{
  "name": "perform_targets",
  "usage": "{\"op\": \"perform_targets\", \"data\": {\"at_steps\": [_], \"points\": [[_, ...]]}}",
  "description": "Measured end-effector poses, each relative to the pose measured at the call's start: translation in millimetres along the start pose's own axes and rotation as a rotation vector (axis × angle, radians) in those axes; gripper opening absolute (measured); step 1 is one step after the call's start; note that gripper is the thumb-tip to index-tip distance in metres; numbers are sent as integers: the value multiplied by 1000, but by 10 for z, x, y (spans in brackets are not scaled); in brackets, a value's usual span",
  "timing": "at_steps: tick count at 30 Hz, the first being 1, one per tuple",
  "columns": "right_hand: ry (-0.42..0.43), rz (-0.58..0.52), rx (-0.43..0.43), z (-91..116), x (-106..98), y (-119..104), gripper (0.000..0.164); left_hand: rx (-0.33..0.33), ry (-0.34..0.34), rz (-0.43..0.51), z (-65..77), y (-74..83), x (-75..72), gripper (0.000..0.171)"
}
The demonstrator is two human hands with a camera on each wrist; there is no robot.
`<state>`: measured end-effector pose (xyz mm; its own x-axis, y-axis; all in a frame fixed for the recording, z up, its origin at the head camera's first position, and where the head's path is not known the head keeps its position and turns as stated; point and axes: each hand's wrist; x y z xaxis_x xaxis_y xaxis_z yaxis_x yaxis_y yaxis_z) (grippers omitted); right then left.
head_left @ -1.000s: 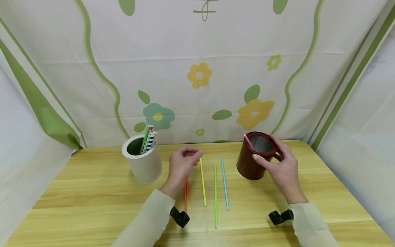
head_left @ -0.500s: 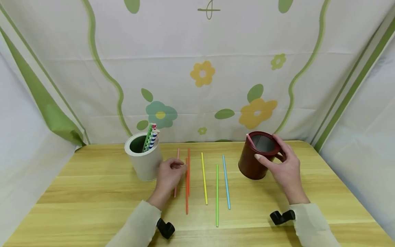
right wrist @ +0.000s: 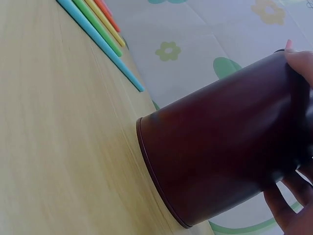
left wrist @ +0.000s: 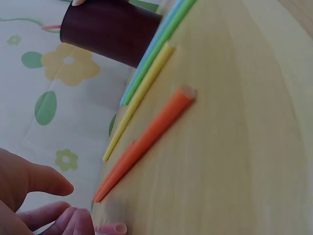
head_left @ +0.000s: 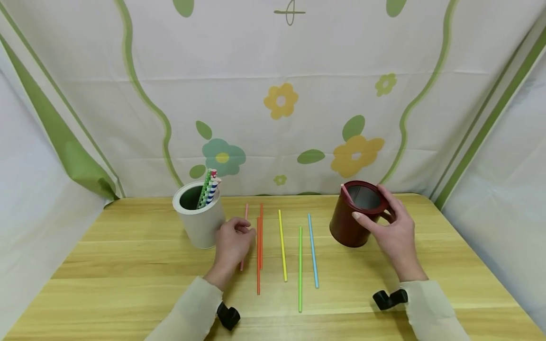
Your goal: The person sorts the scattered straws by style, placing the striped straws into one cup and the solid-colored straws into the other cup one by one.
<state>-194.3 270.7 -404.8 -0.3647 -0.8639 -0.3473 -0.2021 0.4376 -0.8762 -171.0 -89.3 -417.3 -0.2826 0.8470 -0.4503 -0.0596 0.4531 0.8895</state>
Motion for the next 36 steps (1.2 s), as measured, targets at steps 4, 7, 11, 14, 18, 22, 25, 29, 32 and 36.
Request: {"op": "perform_targets", "data": {"at_steps": [4, 7, 11, 14, 18, 22, 25, 29, 32, 36], "points": [[-1, 2, 1, 5, 2, -6, 87, 111, 25, -119, 9, -33, 10, 25], [-1, -1, 0, 2, 2, -2, 87, 146, 22, -203, 5, -33, 36, 30], [9, -7, 0, 0, -2, -1, 87, 137, -13, -289, -31, -13, 83, 34], [12, -5, 6, 4, 1, 5, 87, 119, -42, -332, -63, -1, 100, 36], [10, -9, 11, 6, 13, 8, 87, 71, -66, -341, -129, 21, 87, 33], [16, -15, 7, 7, 16, 9, 87, -4, -126, -345, -210, 58, 82, 10], [15, -12, 2, 14, 17, 12, 87, -72, -175, -336, -265, 90, 93, 18], [16, -14, 2, 30, 16, 21, 88, -135, -215, -329, -324, 129, 97, 35], [23, -20, 3, 36, 12, 30, 88, -177, -239, -305, -354, 139, 86, 34], [21, -23, -5, 25, 17, 34, 88, -234, -235, -235, -375, 127, 57, 30]]}}
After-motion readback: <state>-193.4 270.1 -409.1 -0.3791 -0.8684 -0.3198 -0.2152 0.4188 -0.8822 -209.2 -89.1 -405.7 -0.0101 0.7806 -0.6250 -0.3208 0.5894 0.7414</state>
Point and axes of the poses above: each hand's wrist, its own z-axis away from the middle knuckle, its own x-axis out of the palm, y = z × x, and after that the axes turned 2 degrees about x, right-handed
